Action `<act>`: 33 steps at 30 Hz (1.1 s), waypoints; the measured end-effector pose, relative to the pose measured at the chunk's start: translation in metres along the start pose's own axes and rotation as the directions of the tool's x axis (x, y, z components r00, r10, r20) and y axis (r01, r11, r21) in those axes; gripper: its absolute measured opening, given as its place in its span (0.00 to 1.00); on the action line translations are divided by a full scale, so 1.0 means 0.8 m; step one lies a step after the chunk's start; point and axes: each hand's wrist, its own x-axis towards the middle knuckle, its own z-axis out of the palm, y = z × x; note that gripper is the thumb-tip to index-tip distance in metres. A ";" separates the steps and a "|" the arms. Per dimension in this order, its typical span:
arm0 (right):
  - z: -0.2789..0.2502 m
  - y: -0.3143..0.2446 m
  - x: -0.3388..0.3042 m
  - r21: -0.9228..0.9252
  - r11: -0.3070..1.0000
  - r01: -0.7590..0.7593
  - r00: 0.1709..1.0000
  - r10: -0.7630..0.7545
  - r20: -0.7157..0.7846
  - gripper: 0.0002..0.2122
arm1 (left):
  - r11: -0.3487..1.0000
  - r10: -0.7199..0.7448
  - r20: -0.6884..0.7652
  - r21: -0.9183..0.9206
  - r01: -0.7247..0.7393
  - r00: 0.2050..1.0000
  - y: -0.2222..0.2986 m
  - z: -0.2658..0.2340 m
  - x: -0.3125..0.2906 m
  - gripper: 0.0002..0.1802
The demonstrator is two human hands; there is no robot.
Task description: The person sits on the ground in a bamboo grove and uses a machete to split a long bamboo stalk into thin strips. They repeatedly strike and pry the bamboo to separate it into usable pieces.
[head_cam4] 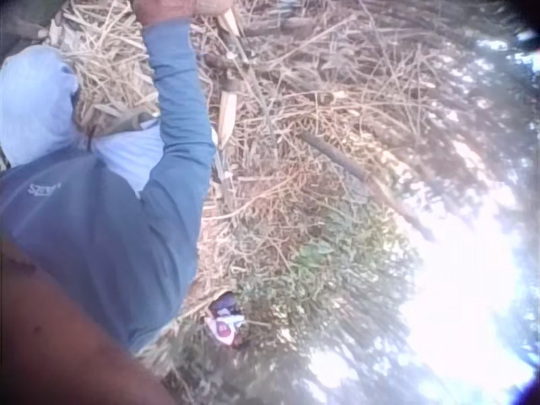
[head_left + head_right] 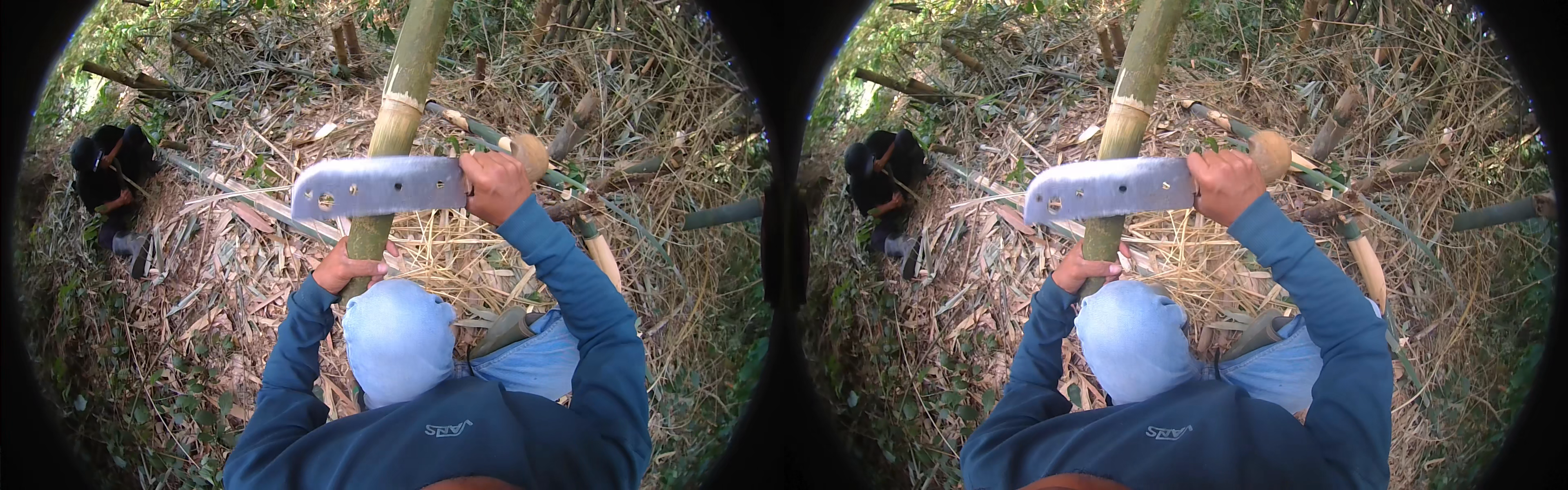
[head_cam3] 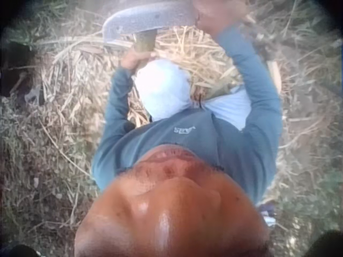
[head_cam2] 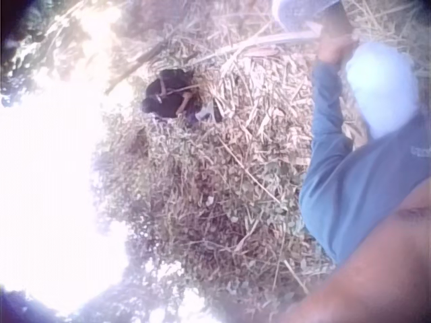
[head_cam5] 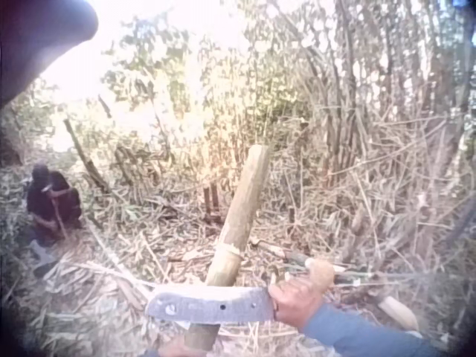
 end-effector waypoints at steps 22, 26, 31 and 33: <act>0.010 0.018 0.022 0.007 1.000 -0.001 1.000 0.001 -0.019 0.09 | 0.964 0.025 0.238 -0.263 0.039 0.971 -0.031 -0.024 0.015 0.21; -0.002 0.015 0.029 0.142 0.961 -0.238 0.970 0.243 -0.021 0.08 | 0.950 0.091 0.299 -0.311 0.007 0.950 -0.034 -0.029 0.015 0.21; 0.001 -0.002 0.000 0.073 0.993 0.094 0.995 -0.095 0.007 0.11 | 0.945 0.052 0.322 -0.323 0.058 0.945 -0.039 -0.031 0.021 0.20; 0.008 0.016 0.015 0.092 0.989 -0.115 0.988 0.123 -0.091 0.10 | 0.918 0.063 0.322 -0.390 0.072 0.945 -0.043 -0.030 0.021 0.20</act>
